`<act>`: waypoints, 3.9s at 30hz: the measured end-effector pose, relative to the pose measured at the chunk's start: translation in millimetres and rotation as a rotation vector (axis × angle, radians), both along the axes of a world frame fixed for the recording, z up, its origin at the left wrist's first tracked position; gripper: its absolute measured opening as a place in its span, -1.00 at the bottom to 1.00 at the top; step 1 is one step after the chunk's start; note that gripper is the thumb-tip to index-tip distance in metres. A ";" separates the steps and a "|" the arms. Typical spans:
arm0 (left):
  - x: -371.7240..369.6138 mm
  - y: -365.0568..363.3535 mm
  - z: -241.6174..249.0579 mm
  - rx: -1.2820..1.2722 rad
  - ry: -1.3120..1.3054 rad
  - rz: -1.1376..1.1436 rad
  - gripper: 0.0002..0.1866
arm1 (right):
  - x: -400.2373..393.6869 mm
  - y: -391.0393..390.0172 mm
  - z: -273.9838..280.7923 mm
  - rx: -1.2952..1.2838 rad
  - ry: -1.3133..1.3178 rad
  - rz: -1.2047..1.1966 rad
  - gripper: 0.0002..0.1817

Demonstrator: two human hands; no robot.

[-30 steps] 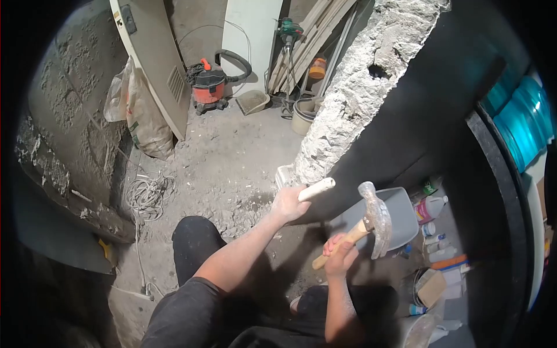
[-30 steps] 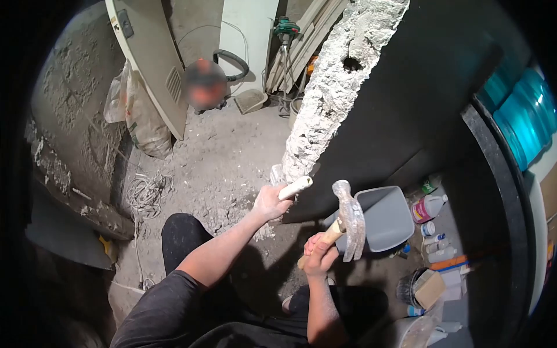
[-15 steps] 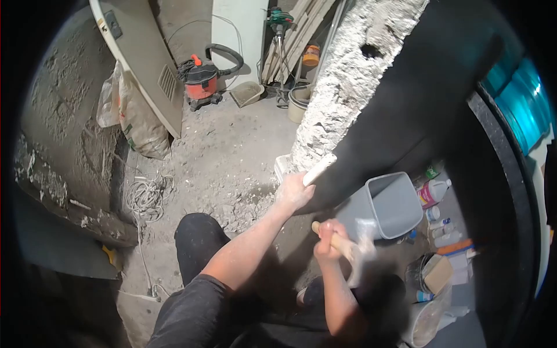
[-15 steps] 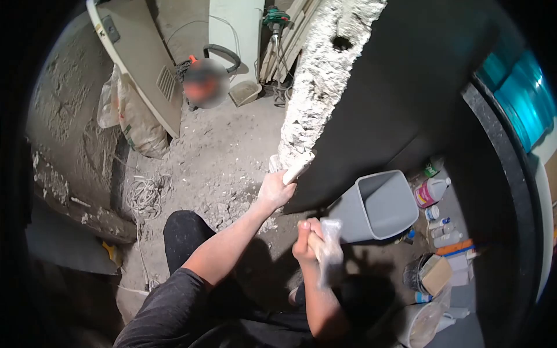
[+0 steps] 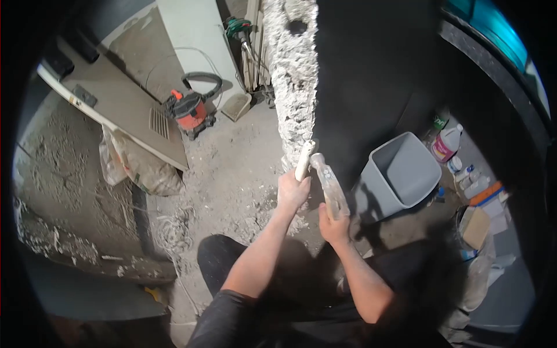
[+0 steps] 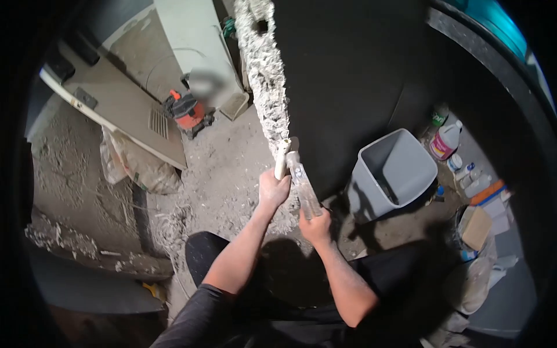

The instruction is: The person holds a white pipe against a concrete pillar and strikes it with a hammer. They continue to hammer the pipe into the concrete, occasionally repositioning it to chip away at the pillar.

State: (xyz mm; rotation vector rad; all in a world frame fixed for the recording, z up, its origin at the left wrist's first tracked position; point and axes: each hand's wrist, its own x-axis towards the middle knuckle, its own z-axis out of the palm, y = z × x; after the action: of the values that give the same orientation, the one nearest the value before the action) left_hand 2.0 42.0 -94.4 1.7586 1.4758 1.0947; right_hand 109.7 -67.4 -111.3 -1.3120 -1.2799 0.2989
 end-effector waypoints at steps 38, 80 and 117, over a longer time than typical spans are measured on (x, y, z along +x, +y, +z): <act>18.0 -27.1 28.8 -0.041 -0.228 0.044 -0.77 | 9.7 -29.7 46.1 0.077 0.013 0.043 -0.83; 28.8 -25.7 26.4 -0.082 -0.419 0.045 -0.76 | 5.1 -33.0 98.7 0.333 0.351 0.233 -0.94; 29.2 -16.5 11.8 -0.007 -0.395 0.081 -0.74 | -4.5 -12.2 52.2 0.132 -0.389 -0.051 -0.73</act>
State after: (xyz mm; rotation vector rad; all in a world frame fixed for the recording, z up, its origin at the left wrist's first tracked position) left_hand 31.2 25.5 -82.5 1.3861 1.3090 1.3832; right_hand 105.2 -79.6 -59.1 -1.3265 -1.5585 -0.0821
